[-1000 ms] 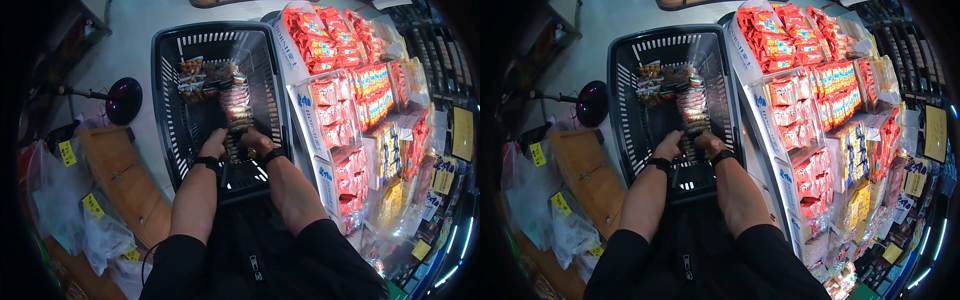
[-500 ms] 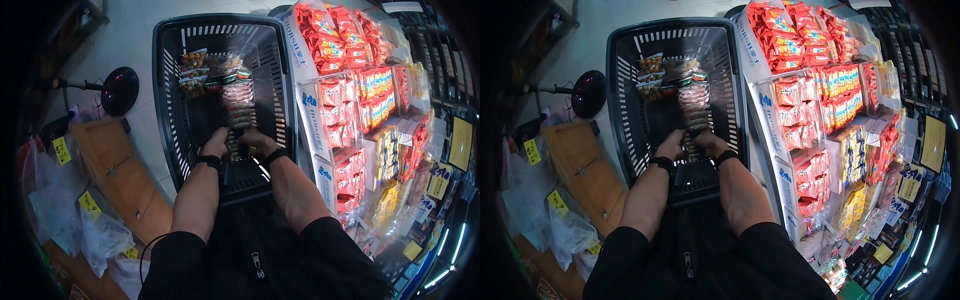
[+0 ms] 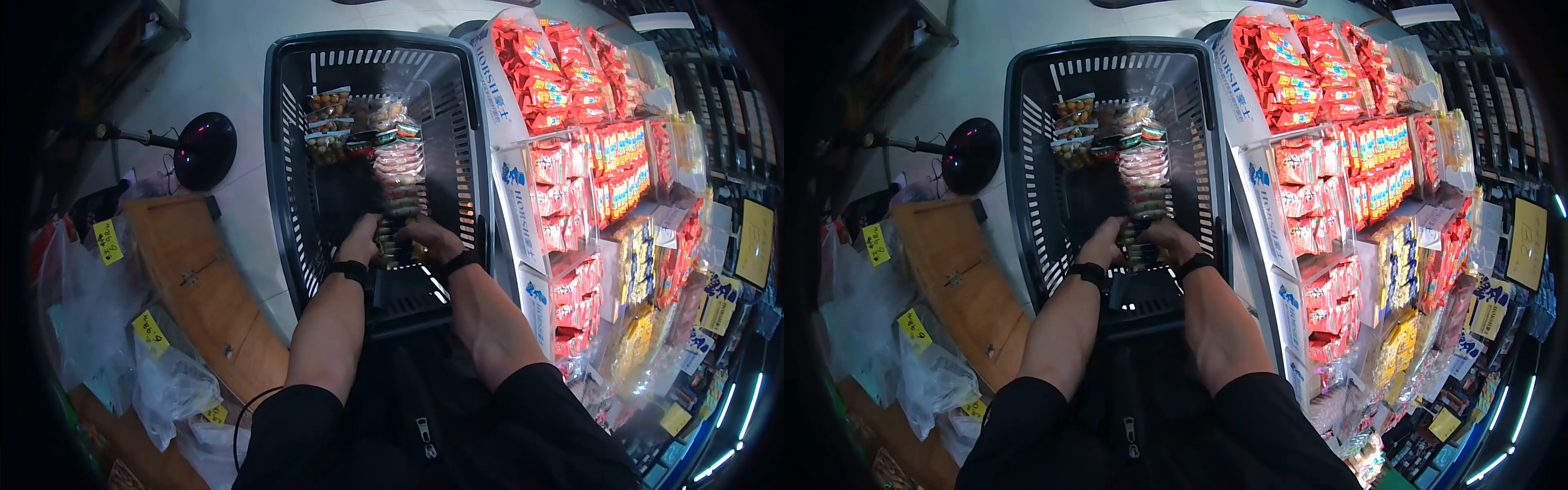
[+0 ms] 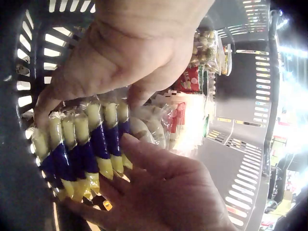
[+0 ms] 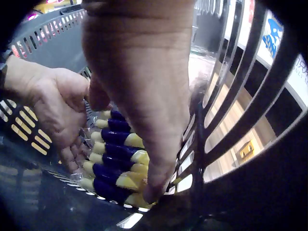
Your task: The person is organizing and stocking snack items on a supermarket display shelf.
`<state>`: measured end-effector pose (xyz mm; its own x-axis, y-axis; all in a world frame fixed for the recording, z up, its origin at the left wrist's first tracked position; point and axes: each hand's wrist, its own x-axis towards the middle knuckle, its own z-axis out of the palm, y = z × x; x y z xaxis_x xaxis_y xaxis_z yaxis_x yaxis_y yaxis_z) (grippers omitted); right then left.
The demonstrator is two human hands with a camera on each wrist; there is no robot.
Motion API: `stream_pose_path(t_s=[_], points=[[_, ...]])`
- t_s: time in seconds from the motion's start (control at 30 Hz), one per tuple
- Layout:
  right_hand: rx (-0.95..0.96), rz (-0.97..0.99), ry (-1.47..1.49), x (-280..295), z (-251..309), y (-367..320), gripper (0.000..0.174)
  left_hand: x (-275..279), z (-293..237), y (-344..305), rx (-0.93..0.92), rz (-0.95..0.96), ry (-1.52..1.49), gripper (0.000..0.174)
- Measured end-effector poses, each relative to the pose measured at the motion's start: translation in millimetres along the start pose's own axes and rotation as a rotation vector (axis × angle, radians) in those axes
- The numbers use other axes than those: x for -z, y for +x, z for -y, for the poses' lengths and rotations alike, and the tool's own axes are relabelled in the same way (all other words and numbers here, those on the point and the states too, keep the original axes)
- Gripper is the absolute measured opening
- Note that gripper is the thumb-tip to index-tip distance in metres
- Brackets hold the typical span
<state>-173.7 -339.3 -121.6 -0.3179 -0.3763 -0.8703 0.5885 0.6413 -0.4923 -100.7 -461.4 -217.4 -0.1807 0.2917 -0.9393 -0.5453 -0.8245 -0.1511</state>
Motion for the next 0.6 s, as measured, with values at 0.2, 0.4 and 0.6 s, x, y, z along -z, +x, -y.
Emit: stream_pose_path(t_s=[0.2, 0.4, 0.6], points=[[0.018, -0.021, 0.135, -5, -53, 47, 0.049, -5, 9, -8, -0.093, -0.024, 0.094, 0.032], [0.087, -0.038, 0.035, 4, -89, 78, 0.061, 8, 14, 50, -0.099, -0.005, 0.015, 0.03], [-0.062, 0.118, 0.161, 2, -47, 42, 0.043, 9, 7, 31, -0.137, -0.026, 0.051, 0.027]])
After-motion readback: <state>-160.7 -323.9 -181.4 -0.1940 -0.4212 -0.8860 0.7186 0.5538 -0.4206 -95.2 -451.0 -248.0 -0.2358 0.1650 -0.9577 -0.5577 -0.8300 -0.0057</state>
